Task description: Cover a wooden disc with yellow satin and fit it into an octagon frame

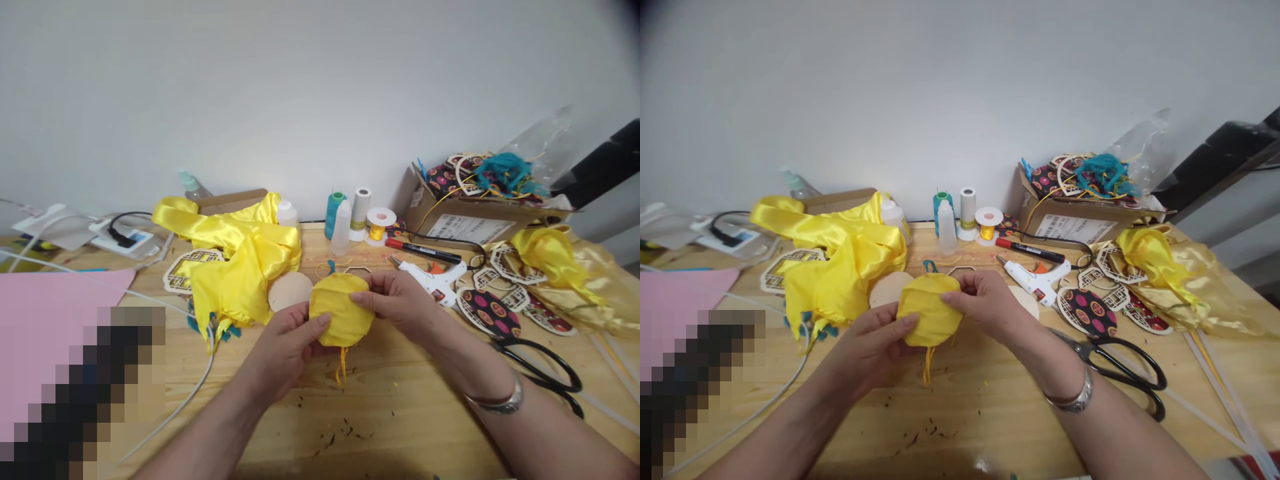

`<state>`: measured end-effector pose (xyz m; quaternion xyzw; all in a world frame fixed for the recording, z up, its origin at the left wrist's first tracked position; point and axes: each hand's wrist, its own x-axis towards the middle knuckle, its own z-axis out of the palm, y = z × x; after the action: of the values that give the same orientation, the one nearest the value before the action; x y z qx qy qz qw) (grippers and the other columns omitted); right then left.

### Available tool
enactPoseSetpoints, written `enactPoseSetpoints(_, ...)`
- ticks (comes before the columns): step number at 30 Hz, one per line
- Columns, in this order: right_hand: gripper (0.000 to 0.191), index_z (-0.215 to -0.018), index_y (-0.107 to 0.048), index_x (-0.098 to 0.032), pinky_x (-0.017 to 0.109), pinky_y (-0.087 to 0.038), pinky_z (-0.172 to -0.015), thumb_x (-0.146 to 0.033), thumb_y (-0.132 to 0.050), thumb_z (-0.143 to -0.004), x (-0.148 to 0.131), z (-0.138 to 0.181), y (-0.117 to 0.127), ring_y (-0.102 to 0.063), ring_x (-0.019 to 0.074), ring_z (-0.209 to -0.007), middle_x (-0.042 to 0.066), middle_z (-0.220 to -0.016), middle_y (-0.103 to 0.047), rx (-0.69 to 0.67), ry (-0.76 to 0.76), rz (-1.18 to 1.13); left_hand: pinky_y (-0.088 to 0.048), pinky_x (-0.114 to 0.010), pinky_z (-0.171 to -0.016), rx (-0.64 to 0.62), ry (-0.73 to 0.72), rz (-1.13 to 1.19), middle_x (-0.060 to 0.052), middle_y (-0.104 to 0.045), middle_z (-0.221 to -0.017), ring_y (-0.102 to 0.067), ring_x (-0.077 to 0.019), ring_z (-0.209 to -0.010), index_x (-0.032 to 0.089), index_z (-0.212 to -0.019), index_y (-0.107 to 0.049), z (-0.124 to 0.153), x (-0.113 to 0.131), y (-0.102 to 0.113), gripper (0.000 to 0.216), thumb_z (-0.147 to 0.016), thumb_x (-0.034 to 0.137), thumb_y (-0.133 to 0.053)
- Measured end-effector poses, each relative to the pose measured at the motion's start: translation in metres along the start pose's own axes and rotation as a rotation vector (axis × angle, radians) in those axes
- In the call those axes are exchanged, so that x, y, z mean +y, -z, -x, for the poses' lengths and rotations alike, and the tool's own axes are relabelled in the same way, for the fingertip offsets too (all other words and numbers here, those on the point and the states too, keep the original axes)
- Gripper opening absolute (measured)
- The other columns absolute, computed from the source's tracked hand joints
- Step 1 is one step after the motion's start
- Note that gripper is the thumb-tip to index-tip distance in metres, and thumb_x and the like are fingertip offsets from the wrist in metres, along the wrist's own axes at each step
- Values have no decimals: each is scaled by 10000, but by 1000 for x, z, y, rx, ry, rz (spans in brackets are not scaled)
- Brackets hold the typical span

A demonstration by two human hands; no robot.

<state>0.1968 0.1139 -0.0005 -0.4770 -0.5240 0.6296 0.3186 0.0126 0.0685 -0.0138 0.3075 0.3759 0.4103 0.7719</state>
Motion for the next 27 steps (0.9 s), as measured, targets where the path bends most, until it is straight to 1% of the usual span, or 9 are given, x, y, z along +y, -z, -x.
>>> enactPoseSetpoints(3, 248, -708, -633, -157, 242, -445, -580, -382, -713, -643, 0, 1, 0, -560, 130, -639, 21, -702, -637, 5, -3, -24, -551, -388, -787, 71, -15, 84, -143, -725, -1050, -679, -278, -938, 130, -1040, -701, -1, -1, 2, 313, -809, 334, -646)
enactPoseSetpoints(5, 253, -720, -637, -156, 237, -441, -575, -386, -714, -646, 0, 2, -1, -562, 129, -649, 23, -722, -640, -3, 3, -26, -554, -376, -786, 128, -44, 101, -124, -730, -1048, -680, -274, -942, 145, -1013, -711, -2, -3, 4, 329, -806, 391, -640)
enactPoseSetpoints(11, 253, -733, -636, -144, 253, -452, -601, -370, -710, -644, 1, 2, -3, -557, 132, -647, 26, -721, -635, -14, -5, -2, -548, -301, -755, 89, -19, 25, -123, -756, -932, -701, -213, -835, 106, -989, -718, -3, -6, 2, 260, -811, 285, -656)
enactPoseSetpoints(15, 225, -745, -641, -153, 253, -459, -621, -345, -704, -648, -2, 1, -2, -572, 134, -673, 31, -767, -650, -36, -22, -48, -559, -314, -750, 156, -31, 96, -109, -757, -934, -702, -212, -829, 114, -965, -726, -4, -4, -2, 243, -819, 288, -642)
enactPoseSetpoints(18, 192, -731, -635, -165, 266, -469, -660, -337, -691, -666, -3, 3, -2, -590, 148, -711, 26, -759, -647, -70, -19, -58, -564, -321, -743, 184, -30, 159, -114, -756, -945, -702, -227, -843, 117, -973, -727, -4, -1, -2, 361, -816, 423, -620)
enactPoseSetpoints(20, 175, -719, -628, -165, 274, -469, -659, -329, -677, -683, -3, 4, -3, -588, 157, -715, 27, -739, -640, -81, -10, -3, -565, -323, -729, 152, -30, 147, -128, -758, -910, -707, -240, -816, 101, -957, -729, -4, 0, -1, 428, -773, 479, -649)
enactPoseSetpoints(23, 162, -703, -630, -159, 263, -452, -597, -319, -656, -709, -1, 5, -5, -560, 149, -668, 28, -715, -628, -94, 9, 124, -565, -327, -695, 122, -14, 71, -123, -761, -841, -712, -236, -727, 97, -959, -722, -2, 0, -1, 363, -704, 353, -753)
enactPoseSetpoints(25, 160, -692, -633, -159, 253, -441, -573, -315, -651, -721, 1, 6, -6, -548, 145, -652, 23, -701, -622, -109, 23, 178, -565, -329, -673, 144, -4, 47, -122, -761, -819, -710, -230, -691, 94, -966, -716, -2, -1, -2, 324, -721, 305, -742)
enactPoseSetpoints(27, 155, -692, -637, -160, 250, -437, -572, -311, -657, -725, 0, 6, -6, -550, 147, -658, 17, -690, -617, -119, 37, 195, -567, -325, -671, 198, -18, 59, -123, -761, -818, -710, -228, -699, 86, -944, -717, -2, -2, -4, 293, -762, 315, -699)
